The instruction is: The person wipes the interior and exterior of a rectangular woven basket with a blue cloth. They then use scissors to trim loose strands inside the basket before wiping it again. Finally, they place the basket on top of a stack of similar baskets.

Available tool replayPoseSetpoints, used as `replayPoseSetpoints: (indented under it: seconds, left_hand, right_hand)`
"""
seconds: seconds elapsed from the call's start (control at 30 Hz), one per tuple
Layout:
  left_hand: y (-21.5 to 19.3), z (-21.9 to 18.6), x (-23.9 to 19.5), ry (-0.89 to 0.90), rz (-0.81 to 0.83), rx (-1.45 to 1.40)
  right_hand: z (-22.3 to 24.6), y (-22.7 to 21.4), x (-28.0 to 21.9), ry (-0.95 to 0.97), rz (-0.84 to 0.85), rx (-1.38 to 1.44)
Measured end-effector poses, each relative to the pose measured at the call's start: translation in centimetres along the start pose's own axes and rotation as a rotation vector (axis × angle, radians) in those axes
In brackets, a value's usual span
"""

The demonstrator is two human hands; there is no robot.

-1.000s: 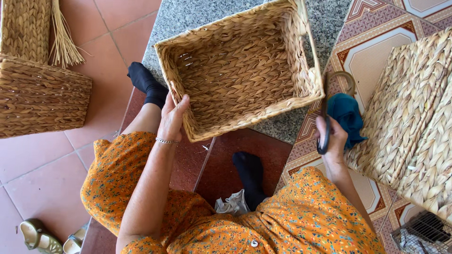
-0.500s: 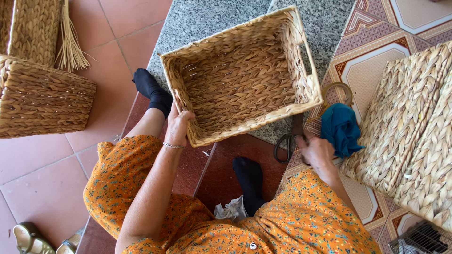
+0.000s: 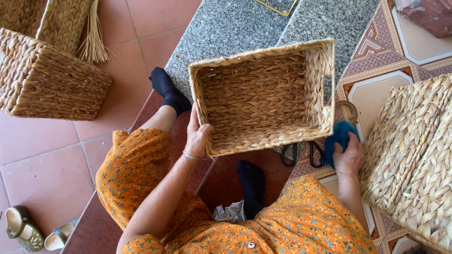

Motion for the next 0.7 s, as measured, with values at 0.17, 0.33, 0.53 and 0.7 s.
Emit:
replayPoseSetpoints:
  seconds: [0.17, 0.33, 0.53, 0.7]
  left_hand:
    - [0.2, 0.8, -3.4, 0.311, 0.032, 0.11]
    - [-0.1, 2.3, -7.1, 0.321, 0.016, 0.286]
    - [0.1, 3.1, -10.1, 0.221, 0.023, 0.414]
    - [-1.3, 1.9, -12.3, 0.262, 0.172, 0.265]
  right_hand:
    - [-2.7, -0.3, 2.8, 0.258, -0.108, 0.352]
    - [3.2, -8.6, 4.7, 0.075, -0.558, 1.116]
    - [16.1, -21.3, 7.7, 0.049, -0.555, 1.748]
    - [22.6, -19.7, 8.4, -0.205, -0.143, 0.955]
Point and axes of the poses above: each hand's wrist, its own x-axis towards the middle knuckle, its own y-axis out of the palm, z = x × y, the point moved 1 cm from there along x, towards the middle knuckle, and after that the axes turned 8 degrees about x, right-handed, at the moved point
